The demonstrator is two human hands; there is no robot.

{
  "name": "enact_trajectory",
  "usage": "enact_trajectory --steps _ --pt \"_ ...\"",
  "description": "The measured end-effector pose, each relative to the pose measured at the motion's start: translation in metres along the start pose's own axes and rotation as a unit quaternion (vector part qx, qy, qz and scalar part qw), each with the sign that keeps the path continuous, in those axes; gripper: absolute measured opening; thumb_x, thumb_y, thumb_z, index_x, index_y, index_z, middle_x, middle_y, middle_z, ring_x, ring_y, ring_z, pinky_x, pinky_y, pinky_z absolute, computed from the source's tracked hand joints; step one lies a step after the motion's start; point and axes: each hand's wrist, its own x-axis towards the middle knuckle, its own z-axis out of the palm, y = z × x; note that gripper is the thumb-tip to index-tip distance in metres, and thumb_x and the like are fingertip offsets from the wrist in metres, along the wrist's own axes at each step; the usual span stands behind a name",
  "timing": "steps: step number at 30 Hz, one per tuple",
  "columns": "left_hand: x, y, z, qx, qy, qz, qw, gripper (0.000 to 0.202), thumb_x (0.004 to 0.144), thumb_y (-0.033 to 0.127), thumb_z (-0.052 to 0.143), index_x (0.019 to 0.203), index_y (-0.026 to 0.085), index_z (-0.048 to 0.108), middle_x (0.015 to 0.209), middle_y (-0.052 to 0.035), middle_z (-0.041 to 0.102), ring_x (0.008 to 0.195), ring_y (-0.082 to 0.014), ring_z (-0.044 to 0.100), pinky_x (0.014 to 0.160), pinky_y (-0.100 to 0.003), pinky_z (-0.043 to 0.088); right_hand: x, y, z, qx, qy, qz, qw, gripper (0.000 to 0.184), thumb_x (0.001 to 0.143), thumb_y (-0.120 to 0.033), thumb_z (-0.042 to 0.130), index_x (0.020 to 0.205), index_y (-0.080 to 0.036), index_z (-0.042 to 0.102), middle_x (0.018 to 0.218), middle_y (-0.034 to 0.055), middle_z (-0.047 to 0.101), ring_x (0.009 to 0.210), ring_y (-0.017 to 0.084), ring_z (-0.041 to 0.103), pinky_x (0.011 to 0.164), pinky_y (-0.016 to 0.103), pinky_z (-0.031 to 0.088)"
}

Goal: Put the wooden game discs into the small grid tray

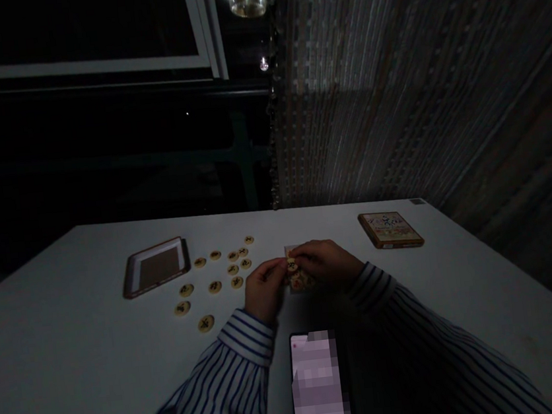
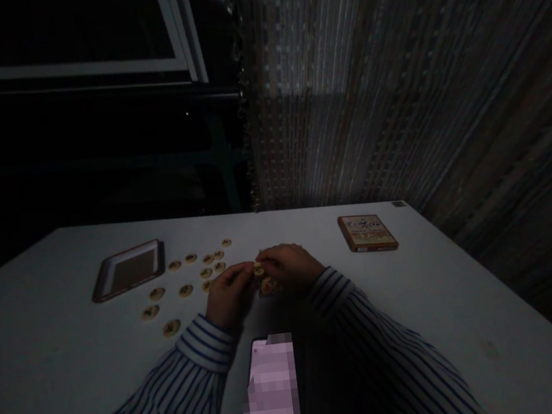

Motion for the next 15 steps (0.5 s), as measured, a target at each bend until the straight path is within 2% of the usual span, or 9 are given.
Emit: enact_trajectory --steps 8,15 --pt "-0.0004 -0.0010 0.0008 -0.077 -0.015 -0.029 0.996 0.027 0.057 0.029 0.070 0.078 0.012 0.065 0.069 -0.0041 0.068 0.064 -0.0138 0.062 0.066 -0.027 0.051 -0.0004 -0.0025 -0.0013 0.014 0.022 0.029 0.999 0.022 0.082 -0.028 0.045 0.097 -0.022 0.060 0.090 0.0012 0.066 0.082 0.014 0.059 0.072 0.026 0.043" --pt "0.0016 -0.0053 -0.0005 -0.118 -0.037 -0.051 0.991 0.033 0.059 0.029 0.070 0.087 0.013 0.065 0.078 -0.0047 0.068 0.067 -0.0135 0.063 0.069 -0.028 0.051 0.0004 -0.0058 -0.0049 -0.020 0.004 -0.016 1.000 0.024 0.079 -0.029 0.050 0.099 -0.021 0.059 0.094 0.0029 0.064 0.085 0.015 0.056 0.075 0.027 0.041"
